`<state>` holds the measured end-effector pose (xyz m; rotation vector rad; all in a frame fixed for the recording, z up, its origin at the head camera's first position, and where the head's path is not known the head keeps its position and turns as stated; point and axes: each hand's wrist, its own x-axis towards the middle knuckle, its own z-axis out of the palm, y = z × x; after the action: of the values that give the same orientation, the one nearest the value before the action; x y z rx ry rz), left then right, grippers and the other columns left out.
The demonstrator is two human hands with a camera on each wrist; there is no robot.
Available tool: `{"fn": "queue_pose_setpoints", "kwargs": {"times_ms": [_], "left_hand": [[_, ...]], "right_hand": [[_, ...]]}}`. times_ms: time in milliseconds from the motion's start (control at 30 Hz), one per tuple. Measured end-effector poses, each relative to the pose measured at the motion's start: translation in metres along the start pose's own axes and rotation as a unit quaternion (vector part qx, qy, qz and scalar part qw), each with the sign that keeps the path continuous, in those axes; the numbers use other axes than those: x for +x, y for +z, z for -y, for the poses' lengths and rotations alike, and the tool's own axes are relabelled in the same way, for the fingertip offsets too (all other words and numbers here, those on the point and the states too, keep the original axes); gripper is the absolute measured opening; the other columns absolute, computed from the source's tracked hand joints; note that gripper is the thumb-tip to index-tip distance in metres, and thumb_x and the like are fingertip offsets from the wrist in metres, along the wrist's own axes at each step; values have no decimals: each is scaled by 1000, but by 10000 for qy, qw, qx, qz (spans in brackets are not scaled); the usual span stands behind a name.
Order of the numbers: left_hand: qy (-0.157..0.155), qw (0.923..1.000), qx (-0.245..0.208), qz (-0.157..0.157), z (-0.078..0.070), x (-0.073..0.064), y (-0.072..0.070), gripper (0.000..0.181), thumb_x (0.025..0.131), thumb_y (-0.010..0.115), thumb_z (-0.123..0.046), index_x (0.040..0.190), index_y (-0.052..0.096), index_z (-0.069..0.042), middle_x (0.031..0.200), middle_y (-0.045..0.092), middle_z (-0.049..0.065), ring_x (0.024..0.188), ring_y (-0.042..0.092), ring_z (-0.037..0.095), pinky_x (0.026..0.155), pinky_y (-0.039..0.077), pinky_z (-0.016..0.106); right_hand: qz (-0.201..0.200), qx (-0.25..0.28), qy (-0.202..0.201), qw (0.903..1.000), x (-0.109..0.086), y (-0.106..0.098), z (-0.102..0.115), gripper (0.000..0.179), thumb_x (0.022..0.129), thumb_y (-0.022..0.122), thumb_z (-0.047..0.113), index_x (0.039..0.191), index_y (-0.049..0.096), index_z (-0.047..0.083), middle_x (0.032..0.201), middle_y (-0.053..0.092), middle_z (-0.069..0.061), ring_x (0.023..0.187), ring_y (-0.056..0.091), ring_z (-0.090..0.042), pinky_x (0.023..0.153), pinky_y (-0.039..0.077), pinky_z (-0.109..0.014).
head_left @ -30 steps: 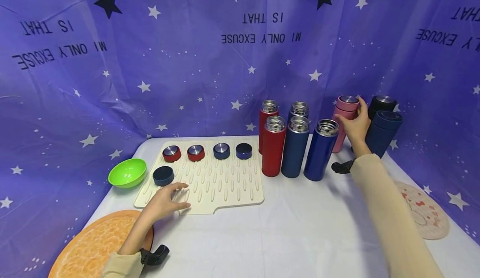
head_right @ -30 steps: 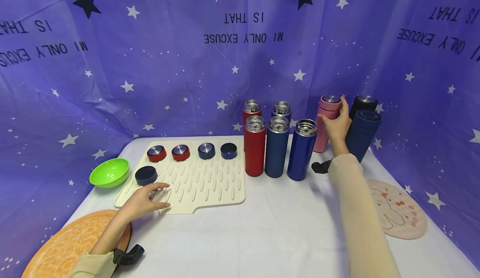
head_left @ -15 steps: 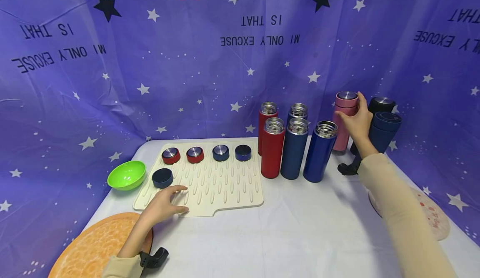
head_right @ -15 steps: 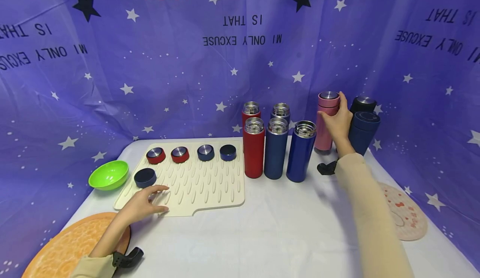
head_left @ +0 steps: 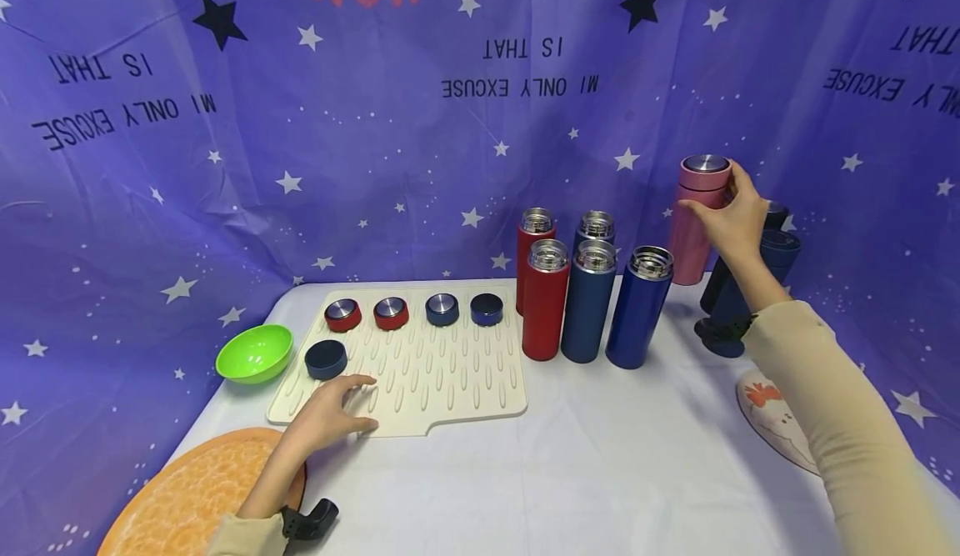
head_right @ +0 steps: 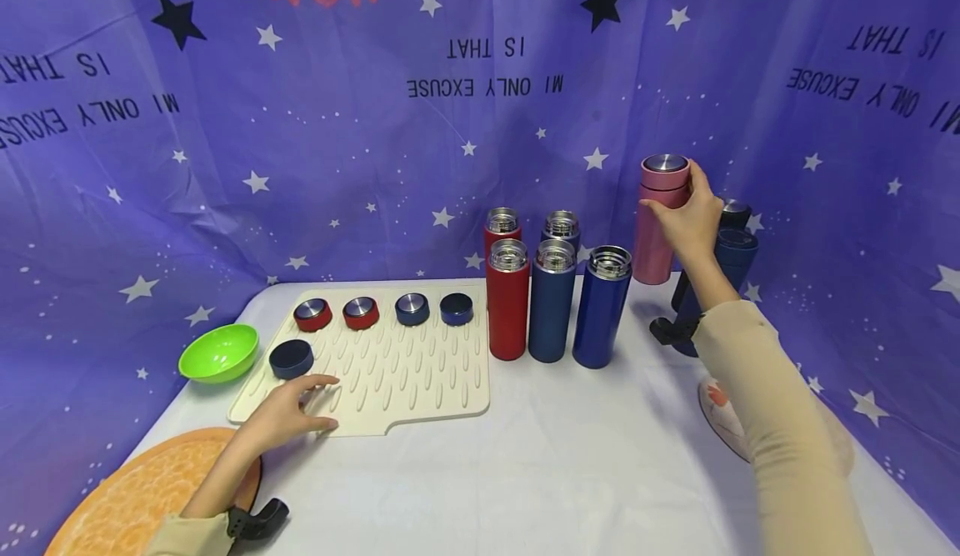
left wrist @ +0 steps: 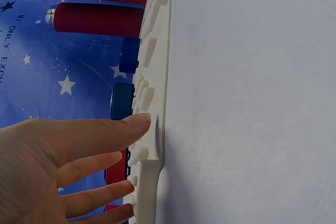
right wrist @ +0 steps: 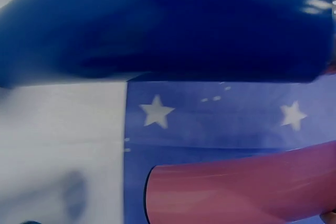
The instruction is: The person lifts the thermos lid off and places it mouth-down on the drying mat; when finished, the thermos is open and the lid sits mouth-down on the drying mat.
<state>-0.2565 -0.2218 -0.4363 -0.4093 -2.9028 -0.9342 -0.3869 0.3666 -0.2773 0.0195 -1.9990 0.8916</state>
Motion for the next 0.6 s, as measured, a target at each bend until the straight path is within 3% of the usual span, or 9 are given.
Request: {"fn": "queue_pose_setpoints", "kwargs": {"times_ms": [300, 333, 600], "left_hand": [[102, 9999, 99, -40, 2, -3, -1, 60, 65, 87, -12, 119, 64, -2, 123, 59, 22, 121, 48, 45, 101, 37, 59], [128, 9999, 109, -33, 2, -3, -1, 60, 65, 88, -12, 119, 64, -2, 123, 60, 22, 121, 48, 45, 101, 37, 59], [228, 9996, 147, -30, 0, -3, 1, 60, 65, 88, -12, 119, 64, -1, 122, 60, 21, 120, 49, 46, 101, 38, 59]], "right_hand": [[-230, 205, -22, 9995, 14, -33, 55, 71, 73, 86, 26, 137, 54, 22, 127, 63, -4, 109, 62, -10, 97, 44, -19], [-253, 277, -49, 9993, 16, -37, 60, 71, 72, 87, 26, 135, 55, 22, 126, 63, -3, 107, 63, -8, 93, 48, -21], [-264, 834, -221, 9959, 22, -65, 96, 71, 68, 89, 15, 132, 59, 21, 122, 65, -2, 102, 63, -3, 91, 49, -19]]}}
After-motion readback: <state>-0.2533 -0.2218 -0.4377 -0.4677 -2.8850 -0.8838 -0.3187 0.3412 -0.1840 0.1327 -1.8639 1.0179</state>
